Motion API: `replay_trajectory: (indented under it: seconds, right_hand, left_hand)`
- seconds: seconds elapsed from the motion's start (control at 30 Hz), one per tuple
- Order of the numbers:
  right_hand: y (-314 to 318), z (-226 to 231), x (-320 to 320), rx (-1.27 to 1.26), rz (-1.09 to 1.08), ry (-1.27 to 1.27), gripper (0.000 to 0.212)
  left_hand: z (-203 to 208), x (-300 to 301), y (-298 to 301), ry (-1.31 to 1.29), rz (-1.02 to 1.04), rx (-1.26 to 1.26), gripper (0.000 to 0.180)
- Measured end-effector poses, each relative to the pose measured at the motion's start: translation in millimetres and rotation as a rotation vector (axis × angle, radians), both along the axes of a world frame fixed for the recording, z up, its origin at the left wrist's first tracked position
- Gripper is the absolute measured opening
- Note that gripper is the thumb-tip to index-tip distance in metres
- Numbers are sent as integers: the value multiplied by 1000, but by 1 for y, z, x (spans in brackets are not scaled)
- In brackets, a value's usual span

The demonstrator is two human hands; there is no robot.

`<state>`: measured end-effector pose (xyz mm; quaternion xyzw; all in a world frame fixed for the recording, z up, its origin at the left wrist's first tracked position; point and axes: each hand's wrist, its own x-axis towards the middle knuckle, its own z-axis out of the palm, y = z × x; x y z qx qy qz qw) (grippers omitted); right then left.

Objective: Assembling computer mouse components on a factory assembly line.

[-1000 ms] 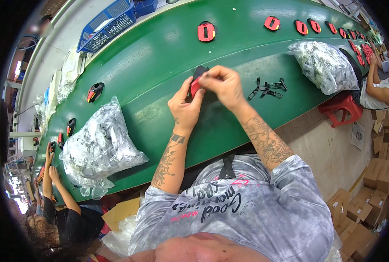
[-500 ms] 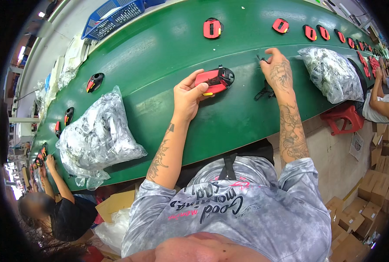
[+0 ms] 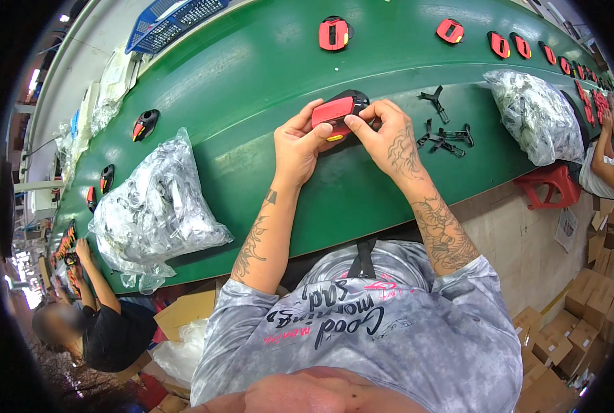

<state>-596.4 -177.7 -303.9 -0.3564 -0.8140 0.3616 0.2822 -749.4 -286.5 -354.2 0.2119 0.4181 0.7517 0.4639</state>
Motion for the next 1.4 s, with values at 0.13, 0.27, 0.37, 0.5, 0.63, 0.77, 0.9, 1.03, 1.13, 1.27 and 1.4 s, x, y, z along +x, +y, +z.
replay_trajectory:
  seconds: [0.13,0.27,0.37,0.5,0.63,0.77,0.9,1.03,1.13,1.27,1.4]
  right_hand:
    - [13,-27,-10,-57,-45,74,61]
    - [12,-45,-13,-320,5,160,77]
    - [0,-49,-24,-358,-47,459,74]
    - [-3,-54,-30,-276,-70,445,72]
    - [-1,-45,-31,-480,-127,486,73]
    - [-5,-48,-31,-285,-39,464,71]
    - [8,-54,-16,-631,278,637,65]
    - [1,-56,-19,-556,221,739,66]
    - [13,-52,-16,-647,86,570,48]
    - [14,-49,-26,-478,-18,428,41]
    - [9,-67,-14,-435,54,555,43]
  left_hand:
    - [-2,4,2,-165,14,61,53]
    - [-3,5,3,-119,7,40,51]
    - [-4,2,5,1,-29,-3,49]
    - [-8,-2,4,-95,16,50,46]
    - [-4,-1,5,-112,-23,29,46]
    - [4,-1,2,-202,38,90,46]
    - [-6,-3,-4,-192,-3,48,43]
    - [1,-13,1,-153,-99,93,48]
    - [2,1,0,312,-79,-30,69]
    - [0,11,-2,931,63,-79,78]
    - [21,19,-3,1384,225,-143,69]
